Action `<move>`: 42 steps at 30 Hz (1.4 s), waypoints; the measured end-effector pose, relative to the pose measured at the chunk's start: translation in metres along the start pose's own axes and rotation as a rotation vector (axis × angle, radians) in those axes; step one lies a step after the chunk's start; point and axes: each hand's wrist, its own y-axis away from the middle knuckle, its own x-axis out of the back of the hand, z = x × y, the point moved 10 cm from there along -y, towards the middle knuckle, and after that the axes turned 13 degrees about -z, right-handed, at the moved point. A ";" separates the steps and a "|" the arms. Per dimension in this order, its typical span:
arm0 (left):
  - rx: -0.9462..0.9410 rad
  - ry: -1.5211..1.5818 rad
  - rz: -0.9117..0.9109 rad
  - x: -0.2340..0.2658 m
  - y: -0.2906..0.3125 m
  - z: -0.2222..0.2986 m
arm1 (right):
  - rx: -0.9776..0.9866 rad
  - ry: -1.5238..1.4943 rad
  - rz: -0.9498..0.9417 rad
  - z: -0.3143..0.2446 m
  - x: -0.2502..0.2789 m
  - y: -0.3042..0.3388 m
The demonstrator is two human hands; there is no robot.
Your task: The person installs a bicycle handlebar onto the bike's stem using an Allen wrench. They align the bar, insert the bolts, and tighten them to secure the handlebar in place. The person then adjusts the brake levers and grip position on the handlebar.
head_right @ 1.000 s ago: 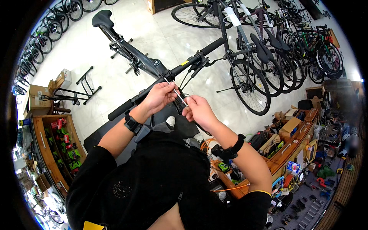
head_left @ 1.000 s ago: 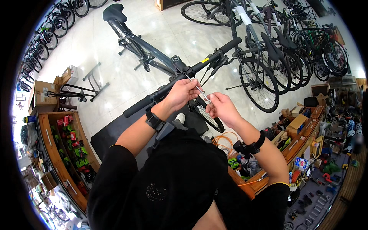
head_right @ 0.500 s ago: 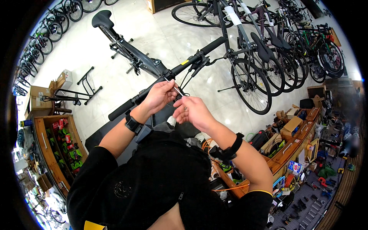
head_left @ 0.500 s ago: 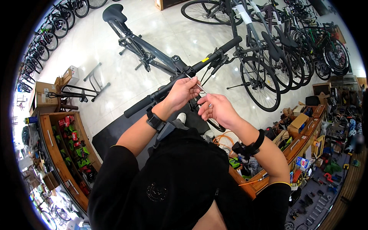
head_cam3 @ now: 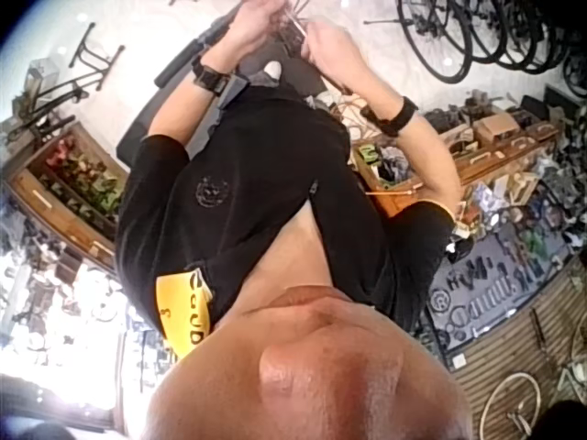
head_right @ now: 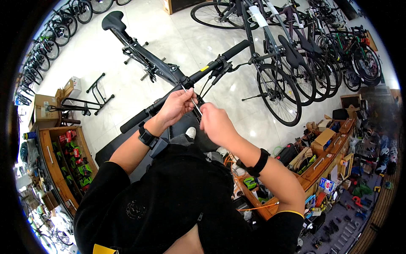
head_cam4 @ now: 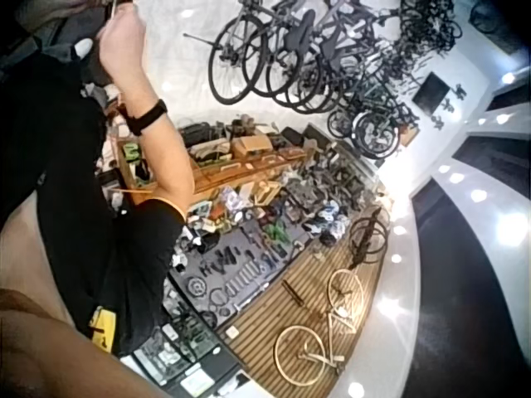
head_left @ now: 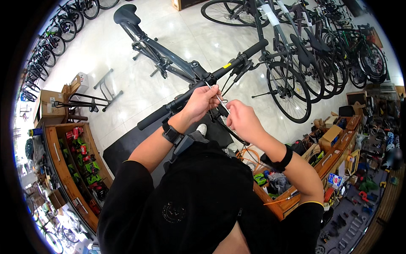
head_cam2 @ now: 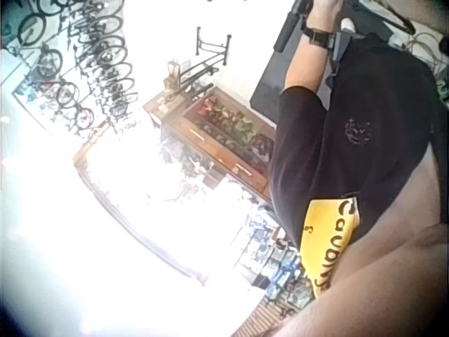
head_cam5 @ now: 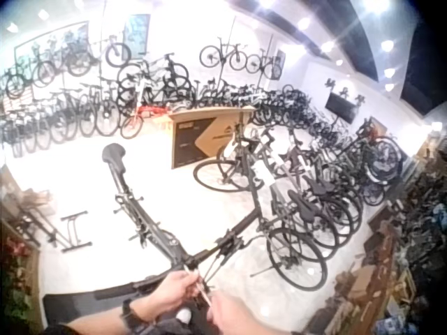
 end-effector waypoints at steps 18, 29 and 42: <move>-0.113 -0.063 0.036 0.001 0.006 0.008 | 0.133 0.451 0.222 -0.012 0.008 -0.032; 0.134 -1.584 0.676 0.094 0.141 0.082 | -0.076 -0.960 -0.280 0.012 -0.037 -0.028; 0.106 -1.960 1.020 0.073 0.167 0.060 | 0.017 0.040 -0.032 0.068 0.197 0.011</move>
